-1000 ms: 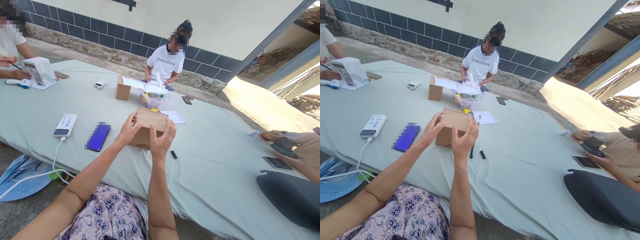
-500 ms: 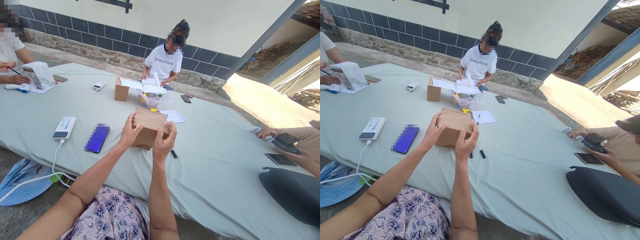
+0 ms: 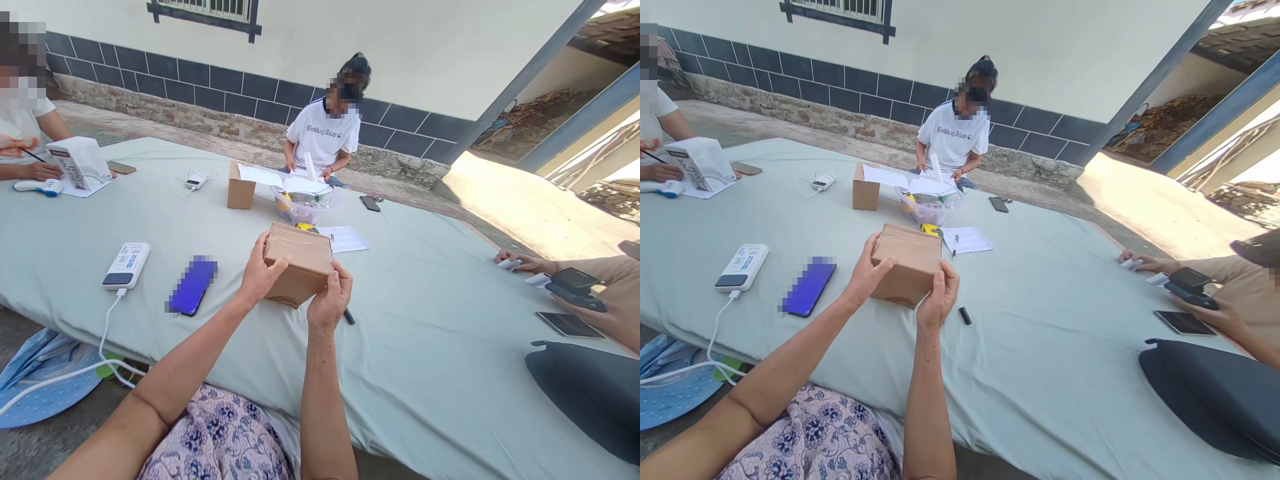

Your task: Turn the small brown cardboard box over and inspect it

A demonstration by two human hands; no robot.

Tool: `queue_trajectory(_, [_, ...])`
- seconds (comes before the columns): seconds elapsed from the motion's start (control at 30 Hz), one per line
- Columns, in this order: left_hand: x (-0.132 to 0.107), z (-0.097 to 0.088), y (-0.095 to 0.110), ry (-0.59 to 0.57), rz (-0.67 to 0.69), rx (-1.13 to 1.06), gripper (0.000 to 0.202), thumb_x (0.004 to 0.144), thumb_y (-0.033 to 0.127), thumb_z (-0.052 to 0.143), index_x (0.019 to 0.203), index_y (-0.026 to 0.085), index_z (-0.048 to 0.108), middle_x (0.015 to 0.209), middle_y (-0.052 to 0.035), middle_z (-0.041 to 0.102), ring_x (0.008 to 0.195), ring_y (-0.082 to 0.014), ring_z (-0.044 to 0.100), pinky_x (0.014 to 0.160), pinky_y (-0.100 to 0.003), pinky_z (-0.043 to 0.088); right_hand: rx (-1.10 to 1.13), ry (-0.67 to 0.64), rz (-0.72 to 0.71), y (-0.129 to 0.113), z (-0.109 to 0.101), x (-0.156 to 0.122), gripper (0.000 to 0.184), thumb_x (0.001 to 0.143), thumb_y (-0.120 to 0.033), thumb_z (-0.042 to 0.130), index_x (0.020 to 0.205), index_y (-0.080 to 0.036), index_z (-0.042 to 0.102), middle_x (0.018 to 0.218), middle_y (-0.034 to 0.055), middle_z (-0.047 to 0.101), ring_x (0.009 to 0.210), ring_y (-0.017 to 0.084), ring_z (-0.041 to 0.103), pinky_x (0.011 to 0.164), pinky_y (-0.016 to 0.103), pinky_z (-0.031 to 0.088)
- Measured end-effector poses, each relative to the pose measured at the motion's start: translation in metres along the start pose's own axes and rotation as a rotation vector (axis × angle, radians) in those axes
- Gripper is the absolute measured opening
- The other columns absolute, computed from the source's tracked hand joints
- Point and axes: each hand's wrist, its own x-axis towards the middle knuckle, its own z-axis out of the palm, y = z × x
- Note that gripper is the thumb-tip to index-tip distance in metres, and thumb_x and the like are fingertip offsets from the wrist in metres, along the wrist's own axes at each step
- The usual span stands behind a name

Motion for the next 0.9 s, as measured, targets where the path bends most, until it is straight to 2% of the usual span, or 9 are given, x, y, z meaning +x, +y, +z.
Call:
queue_trajectory(0.17, [0.003, -0.001, 0.002, -0.045, -0.002, -0.008, 0.064, 0.085, 0.032, 0.063, 0.145, 0.024, 0.042, 0.144, -0.0089, 0.056, 0.128, -0.0255, 0.056, 0.109, -0.039, 0.045, 0.051, -0.008, -0.006, 0.0, -0.002, 0.002, 0.039, 0.082, -0.051, 0.065, 0.108, -0.023, 0.066, 0.116, 0.0059, 0.067, 0.118, 0.024, 0.061, 0.11, 0.048, 0.044])
queue_trajectory(0.33, [0.013, -0.006, -0.002, -0.082, -0.032, -0.044, 0.062, 0.087, 0.035, 0.061, 0.146, 0.027, 0.043, 0.147, -0.0066, 0.055, 0.128, -0.025, 0.057, 0.108, -0.039, 0.046, -0.1, -0.117, -0.049, 0.011, -0.012, 0.0, 0.05, 0.084, -0.051, 0.065, 0.125, -0.022, 0.062, 0.135, 0.0106, 0.063, 0.129, 0.026, 0.057, 0.109, 0.045, 0.046])
queue_trajectory(0.47, [0.028, -0.009, -0.01, -0.098, -0.042, -0.088, 0.063, 0.088, 0.038, 0.061, 0.148, 0.028, 0.043, 0.149, -0.0061, 0.055, 0.13, -0.0268, 0.057, 0.107, -0.04, 0.048, -0.348, -0.328, 0.125, 0.022, -0.026, -0.005, 0.069, 0.078, -0.048, 0.07, 0.141, -0.026, 0.052, 0.144, 0.0118, 0.058, 0.133, 0.03, 0.055, 0.099, 0.045, 0.054])
queue_trajectory(0.6, [0.039, -0.009, -0.013, -0.12, -0.047, -0.076, 0.069, 0.086, 0.041, 0.064, 0.151, 0.028, 0.043, 0.153, -0.0059, 0.053, 0.138, -0.0292, 0.051, 0.111, -0.04, 0.045, -0.555, -0.468, 0.216, 0.03, -0.034, -0.009, 0.076, 0.077, -0.039, 0.069, 0.147, -0.03, 0.043, 0.135, 0.0112, 0.063, 0.115, 0.03, 0.065, 0.089, 0.044, 0.057])
queue_trajectory(0.7, [0.043, -0.01, -0.016, -0.125, -0.068, -0.1, 0.074, 0.085, 0.044, 0.066, 0.153, 0.027, 0.041, 0.156, -0.0065, 0.05, 0.142, -0.03, 0.047, 0.115, -0.041, 0.042, -0.649, -0.469, 0.163, 0.038, -0.035, -0.012, 0.073, 0.081, -0.04, 0.063, 0.149, -0.03, 0.039, 0.132, 0.0115, 0.064, 0.108, 0.03, 0.067, 0.087, 0.046, 0.056])
queue_trajectory(0.9, [0.041, -0.014, -0.032, -0.223, 0.003, -0.171, 0.075, 0.087, 0.065, 0.062, 0.149, 0.026, 0.046, 0.151, -0.0091, 0.056, 0.144, -0.0315, 0.046, 0.117, -0.045, 0.04, -0.795, -0.401, 0.021, 0.058, -0.03, -0.015, 0.073, 0.079, -0.037, 0.059, 0.148, -0.024, 0.039, 0.126, 0.0146, 0.064, 0.12, 0.037, 0.057, 0.092, 0.052, 0.051])
